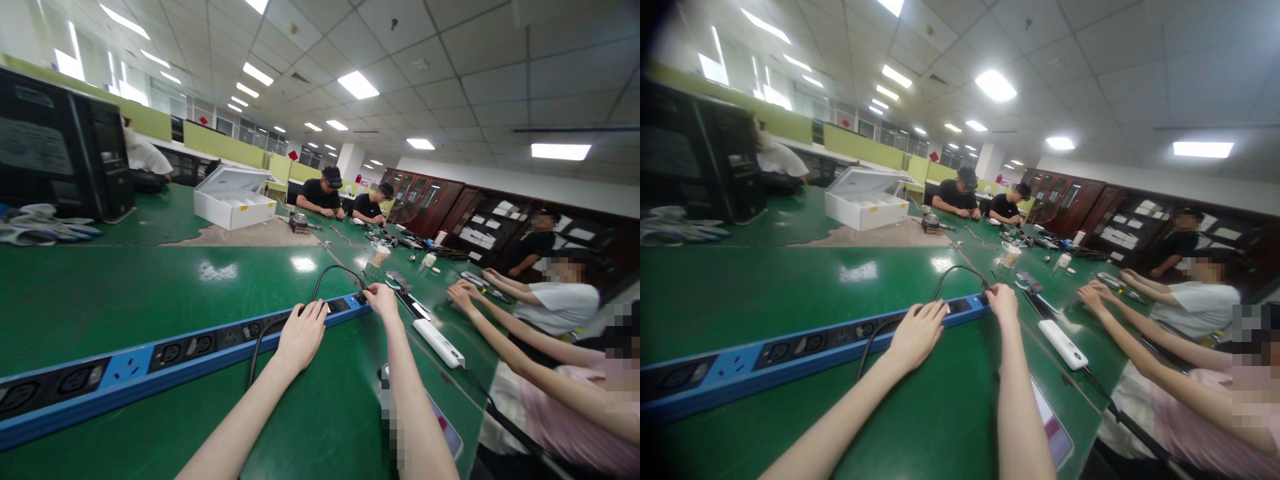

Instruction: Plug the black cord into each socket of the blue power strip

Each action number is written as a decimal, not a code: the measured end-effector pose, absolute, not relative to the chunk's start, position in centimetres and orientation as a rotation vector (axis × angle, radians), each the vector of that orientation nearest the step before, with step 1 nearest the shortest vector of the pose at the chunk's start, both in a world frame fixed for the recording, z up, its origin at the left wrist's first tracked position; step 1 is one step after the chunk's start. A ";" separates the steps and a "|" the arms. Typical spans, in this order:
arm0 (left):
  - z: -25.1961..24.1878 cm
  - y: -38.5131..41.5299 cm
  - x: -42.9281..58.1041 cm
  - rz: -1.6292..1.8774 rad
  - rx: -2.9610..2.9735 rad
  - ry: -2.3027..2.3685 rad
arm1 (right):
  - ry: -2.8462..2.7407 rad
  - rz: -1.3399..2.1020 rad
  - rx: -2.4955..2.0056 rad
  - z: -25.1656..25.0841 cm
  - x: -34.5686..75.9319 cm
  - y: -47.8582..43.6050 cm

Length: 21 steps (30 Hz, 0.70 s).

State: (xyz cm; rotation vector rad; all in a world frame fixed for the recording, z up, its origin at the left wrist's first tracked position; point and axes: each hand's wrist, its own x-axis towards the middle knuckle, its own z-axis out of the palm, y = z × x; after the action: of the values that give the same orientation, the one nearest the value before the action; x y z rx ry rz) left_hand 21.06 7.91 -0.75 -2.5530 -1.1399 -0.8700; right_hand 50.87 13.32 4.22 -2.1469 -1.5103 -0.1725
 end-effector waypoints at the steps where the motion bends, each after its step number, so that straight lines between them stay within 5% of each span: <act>1: -0.8 7.9 21.1 -0.871 -2.547 -1.136 | -1.510 -0.172 -2.167 4.4 50.9 13.3; 21: -1.7 8.4 20.7 -0.907 -2.583 -1.168 | -1.880 -0.267 -2.327 8.6 48.9 16.0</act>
State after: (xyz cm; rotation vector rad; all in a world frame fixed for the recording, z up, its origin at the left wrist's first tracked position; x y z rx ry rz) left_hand 20.66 8.41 -1.73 -2.5832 -1.1680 -0.9074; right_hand 48.85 16.04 8.61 -2.3272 -1.8805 -0.2667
